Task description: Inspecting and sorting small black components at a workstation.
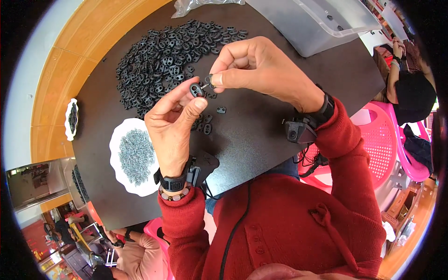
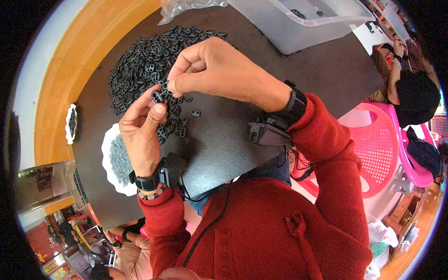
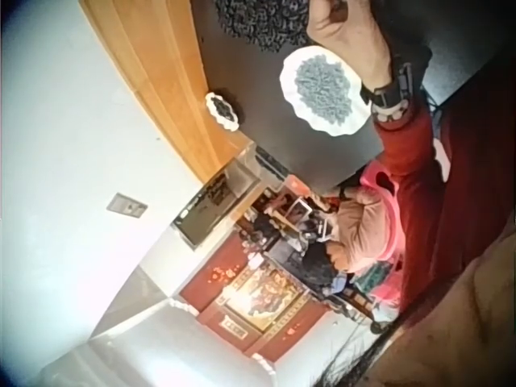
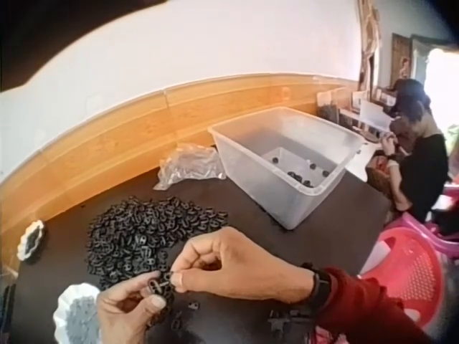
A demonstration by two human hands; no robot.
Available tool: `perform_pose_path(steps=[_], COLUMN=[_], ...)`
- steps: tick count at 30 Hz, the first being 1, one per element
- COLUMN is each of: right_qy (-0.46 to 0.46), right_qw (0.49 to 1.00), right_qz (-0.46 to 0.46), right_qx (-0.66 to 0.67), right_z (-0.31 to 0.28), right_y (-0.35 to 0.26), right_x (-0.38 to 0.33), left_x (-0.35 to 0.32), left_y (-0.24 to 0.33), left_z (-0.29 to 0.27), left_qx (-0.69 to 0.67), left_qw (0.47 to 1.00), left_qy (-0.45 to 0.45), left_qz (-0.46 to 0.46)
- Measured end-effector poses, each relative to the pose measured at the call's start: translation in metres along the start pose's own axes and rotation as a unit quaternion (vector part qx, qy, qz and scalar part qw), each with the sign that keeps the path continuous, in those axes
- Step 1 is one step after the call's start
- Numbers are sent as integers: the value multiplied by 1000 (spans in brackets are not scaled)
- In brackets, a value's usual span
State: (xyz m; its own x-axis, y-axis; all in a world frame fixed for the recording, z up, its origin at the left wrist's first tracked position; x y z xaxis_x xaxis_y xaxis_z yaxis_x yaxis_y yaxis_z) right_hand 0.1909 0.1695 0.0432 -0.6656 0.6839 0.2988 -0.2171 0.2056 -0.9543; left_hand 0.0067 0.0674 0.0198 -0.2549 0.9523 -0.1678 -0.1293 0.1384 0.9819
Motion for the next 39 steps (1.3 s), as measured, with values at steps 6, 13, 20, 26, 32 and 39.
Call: perform_pose_path(steps=[6, 13, 20, 26, 32, 39], right_qy=[-5, -1, -10, -16, -10, 16], right_qw=[1000, 999, 999, 998, 999, 998], right_qz=[-1, -2, -3, 8, 2, 14], right_qx=[-21, -44, -46, -55, -30, -57], right_z=[1, -2, 1, 4, 9, 14], right_y=[0, -2, 0, 6, 1, 6], right_x=[-1, -2, -1, -2, -1, -2], left_x=[0, 0, -1, -1, -4, -3], left_y=[-3, -3, -2, -3, -1, -2], left_z=[-2, 0, 0, 1, 3, 1], left_qx=[1, -14, -9, 8, -15, -22], left_qw=[1000, 1000, 1000, 1000, 1000, 999], left_qy=[4, -3, -9, -19, -22, -24], left_qz=[-4, -12, -5, -5, -8, 12])
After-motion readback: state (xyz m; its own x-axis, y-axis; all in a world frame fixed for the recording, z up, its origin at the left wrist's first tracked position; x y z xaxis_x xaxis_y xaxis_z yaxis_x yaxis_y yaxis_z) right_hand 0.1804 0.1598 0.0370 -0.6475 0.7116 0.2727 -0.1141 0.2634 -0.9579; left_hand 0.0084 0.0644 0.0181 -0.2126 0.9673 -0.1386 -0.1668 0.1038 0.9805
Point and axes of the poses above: each hand's wrist, its own x-axis towards the middle knuckle, its own z-axis out of the palm, y = z × x, the point moved 6 cm from there along x, towards the middle knuckle, and after that the axes turned 12 degrees about -z, right-handed, at the moved point
